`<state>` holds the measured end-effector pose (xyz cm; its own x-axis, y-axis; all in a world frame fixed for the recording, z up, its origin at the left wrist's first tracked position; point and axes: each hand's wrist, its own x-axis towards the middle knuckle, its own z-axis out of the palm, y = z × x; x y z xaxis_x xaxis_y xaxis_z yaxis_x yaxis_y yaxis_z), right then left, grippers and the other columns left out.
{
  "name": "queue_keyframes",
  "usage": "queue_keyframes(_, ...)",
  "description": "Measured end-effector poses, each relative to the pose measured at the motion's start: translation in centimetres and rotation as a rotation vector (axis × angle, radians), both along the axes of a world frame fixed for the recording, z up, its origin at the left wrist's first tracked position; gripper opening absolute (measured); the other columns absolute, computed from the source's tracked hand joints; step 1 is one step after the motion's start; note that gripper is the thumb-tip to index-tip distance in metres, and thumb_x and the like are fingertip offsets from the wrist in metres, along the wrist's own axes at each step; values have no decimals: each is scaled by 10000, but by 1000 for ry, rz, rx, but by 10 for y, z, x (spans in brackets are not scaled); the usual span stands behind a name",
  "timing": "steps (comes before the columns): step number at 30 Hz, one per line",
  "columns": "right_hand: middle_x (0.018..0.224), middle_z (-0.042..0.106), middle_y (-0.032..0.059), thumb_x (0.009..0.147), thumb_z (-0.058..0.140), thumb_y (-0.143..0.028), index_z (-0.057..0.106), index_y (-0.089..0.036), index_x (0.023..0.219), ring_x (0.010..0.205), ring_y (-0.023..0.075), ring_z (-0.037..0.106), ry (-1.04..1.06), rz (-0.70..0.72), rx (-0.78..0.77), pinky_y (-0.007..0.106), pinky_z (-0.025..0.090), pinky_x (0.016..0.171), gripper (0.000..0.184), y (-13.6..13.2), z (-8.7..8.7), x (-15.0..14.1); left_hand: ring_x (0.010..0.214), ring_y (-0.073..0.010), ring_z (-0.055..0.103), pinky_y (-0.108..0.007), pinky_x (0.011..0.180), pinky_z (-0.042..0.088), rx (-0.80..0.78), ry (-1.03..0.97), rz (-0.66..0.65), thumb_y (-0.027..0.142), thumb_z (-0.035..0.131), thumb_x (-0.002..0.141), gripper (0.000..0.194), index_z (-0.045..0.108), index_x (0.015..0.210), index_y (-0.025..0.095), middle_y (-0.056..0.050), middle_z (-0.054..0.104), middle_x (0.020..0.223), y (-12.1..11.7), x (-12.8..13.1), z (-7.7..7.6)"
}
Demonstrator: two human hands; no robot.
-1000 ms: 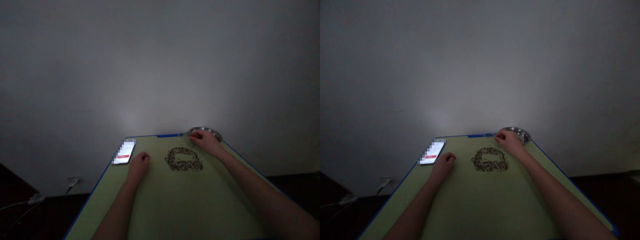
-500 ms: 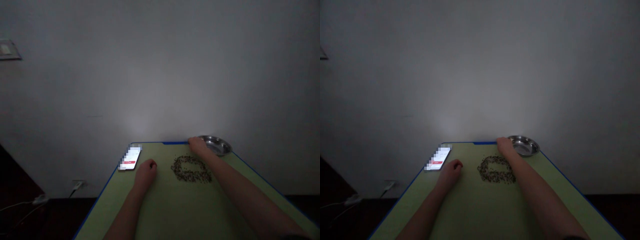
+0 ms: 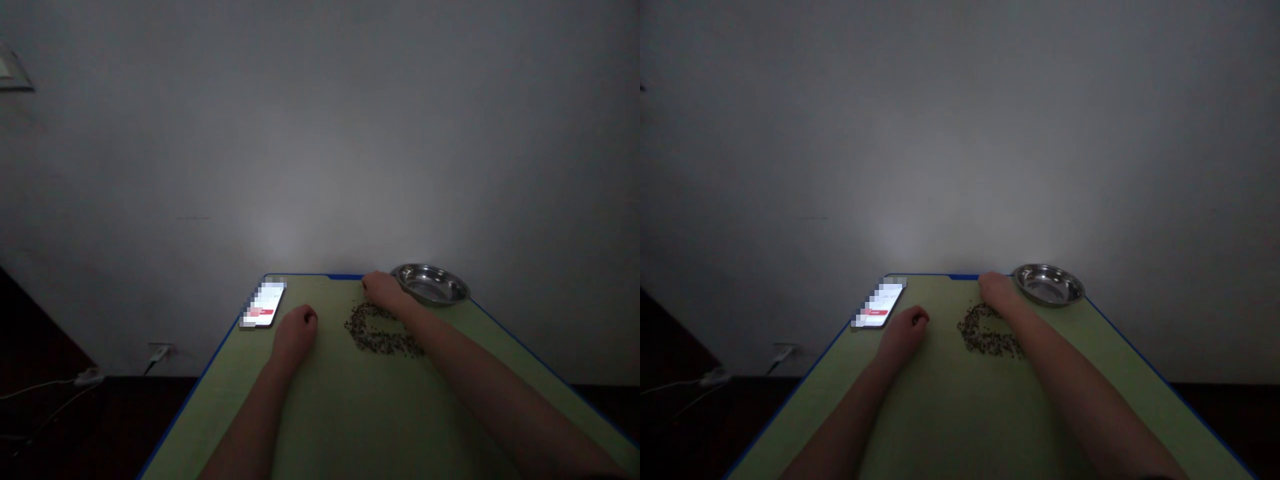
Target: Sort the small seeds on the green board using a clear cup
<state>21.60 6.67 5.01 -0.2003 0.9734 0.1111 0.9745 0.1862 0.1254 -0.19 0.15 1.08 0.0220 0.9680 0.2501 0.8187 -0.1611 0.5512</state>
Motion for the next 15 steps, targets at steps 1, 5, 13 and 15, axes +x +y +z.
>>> queue_keyframes(1, 1029, 674, 175, 840, 457, -163, 674, -133, 1026, 953, 249, 632, 3, 20, -4, 316, 465, 784, 287, -1, 0, -4, 748, -154, 579, -256, 660, 385, -2, -4, 2, 182, 435, 793, 211, 644, 777, 163, -68, 677, 828, 0, 0, 0)
queue_keyframes(5, 1010, 691, 147, 827, 475, -180, 688, -161, 1015, 942, 229, 633, 21, 114, -15, 289, 451, 787, 284, -7, 2, -18, 755, -158, 582, -259, 673, 393, 9, -8, 6, 181, 432, 793, 218, 648, 779, 163, -67, 677, 829, -1, 0, 0)
queue_keyframes(13, 972, 708, 89, 814, 510, -249, 704, -218, 972, 900, 208, 633, 34, 293, -30, 258, 440, 735, 252, -27, 5, -29, 755, -162, 584, -264, 676, 391, 23, -1, 12, 194, 436, 798, 211, 646, 787, 169, -71, 675, 824, -1, 0, 1)
queue_keyframes(15, 961, 709, 81, 815, 509, -252, 701, -226, 977, 900, 208, 632, 32, 326, -34, 260, 435, 734, 253, -31, 6, -28, 761, -161, 584, -264, 682, 391, 29, 6, 15, 192, 436, 799, 215, 650, 793, 168, -71, 677, 831, 0, 1, 2)
